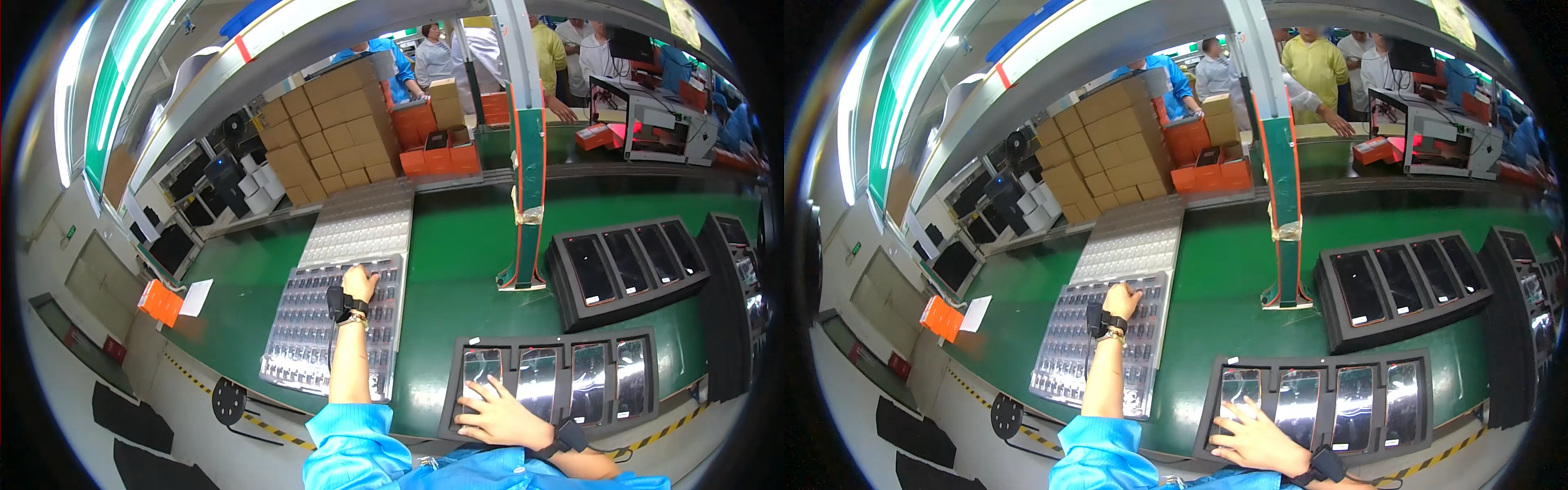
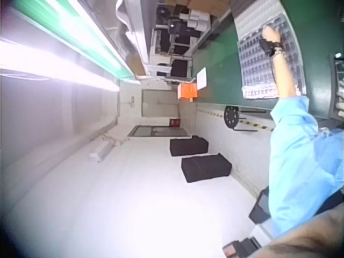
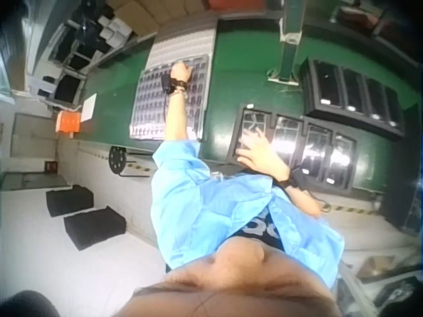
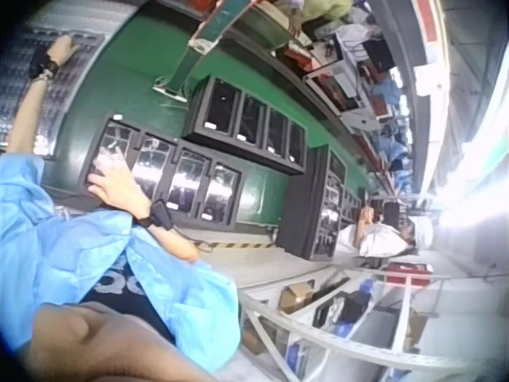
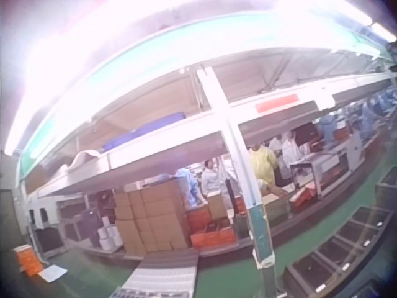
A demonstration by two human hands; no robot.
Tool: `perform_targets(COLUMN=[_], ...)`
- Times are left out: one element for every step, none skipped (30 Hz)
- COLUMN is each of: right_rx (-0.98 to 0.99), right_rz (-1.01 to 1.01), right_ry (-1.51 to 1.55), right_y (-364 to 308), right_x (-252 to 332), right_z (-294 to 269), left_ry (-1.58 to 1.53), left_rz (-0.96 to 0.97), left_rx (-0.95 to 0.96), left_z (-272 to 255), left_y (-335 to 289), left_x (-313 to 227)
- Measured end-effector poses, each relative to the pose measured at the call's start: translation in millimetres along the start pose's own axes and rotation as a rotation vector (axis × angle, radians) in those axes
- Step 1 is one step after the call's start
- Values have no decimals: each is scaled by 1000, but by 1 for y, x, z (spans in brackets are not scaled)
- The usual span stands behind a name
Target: Installing small components onto smartphone screen assemblies on a factory production line.
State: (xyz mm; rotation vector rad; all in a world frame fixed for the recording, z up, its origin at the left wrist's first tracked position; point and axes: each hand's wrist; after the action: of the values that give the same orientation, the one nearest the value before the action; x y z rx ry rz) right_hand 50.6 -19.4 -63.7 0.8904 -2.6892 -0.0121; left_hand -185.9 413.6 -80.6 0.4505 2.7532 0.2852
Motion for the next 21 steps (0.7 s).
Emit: perform_targets(right_rx=[-34,-35,-36,-40,-36,-32,-32,-38,-44,-44,-31,-17,-21,-47,-72,-73,-70,-85,-99,-76,-70], right_rz=[-9,-10,-14,-13,-13,-17,-19,-10,-2,3,16,29,37,39,43,56,71,79,89,129,131], right_ry=[20,0,-20,-22,-20,-16,-14,-9,-2,2,-3,-7,-3,12,28,52,59,63,67,77,85], right_y=[0,1,2,3,2,1,1,0,-1,-3,-3,-4,-5,-6,-7,-11,-15,-17,-20,-25,-29], right_x=[-1,0,1,2,2,3,3,2,1,2,1,0,2,3,3,3,4,6,9,14,16], right_z=[6,8,7,8,9,9,9,7,6,3,-1,-4,-9,-12,-13,-14,-15,-18,-21,-25,-26], left_ry=[-17,-53,-24,-62,-102,-78,-76,-67,-57,49,48,-222,-490,-741,-991,-1067,-1105,-1135,-1166,-1201,-1233], left_rz=[-31,-97,-89,-132,-174,-107,-109,-24,62,156,163,143,119,131,140,191,224,249,274,281,281], left_rx=[31,23,27,36,50,41,41,-49,-139,-314,-307,-223,-134,2,145,261,333,370,409,433,452], left_z=[8,16,19,21,20,17,15,8,1,-6,-17,-29,-42,-47,-53,-72,-73,-76,-78,-78,-80], left_y=[7,12,15,17,16,16,15,12,6,-3,-14,-28,-41,-57,-76,-98,-115,-132,-149,-164,-179], left_x=[7,12,19,27,26,25,24,12,-2,-16,-37,-59,-80,-91,-102,-128,-135,-142,-149,-156,-161])
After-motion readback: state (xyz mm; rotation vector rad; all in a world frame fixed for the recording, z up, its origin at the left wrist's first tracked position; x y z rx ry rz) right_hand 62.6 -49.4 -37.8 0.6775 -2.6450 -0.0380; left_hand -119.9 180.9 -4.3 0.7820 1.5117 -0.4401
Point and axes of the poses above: each hand's wrist, its own y-axis towards the middle knuckle, its own z-axis out of the palm, x = y × z, and after that the axes turned 12 degrees about x, right-handed
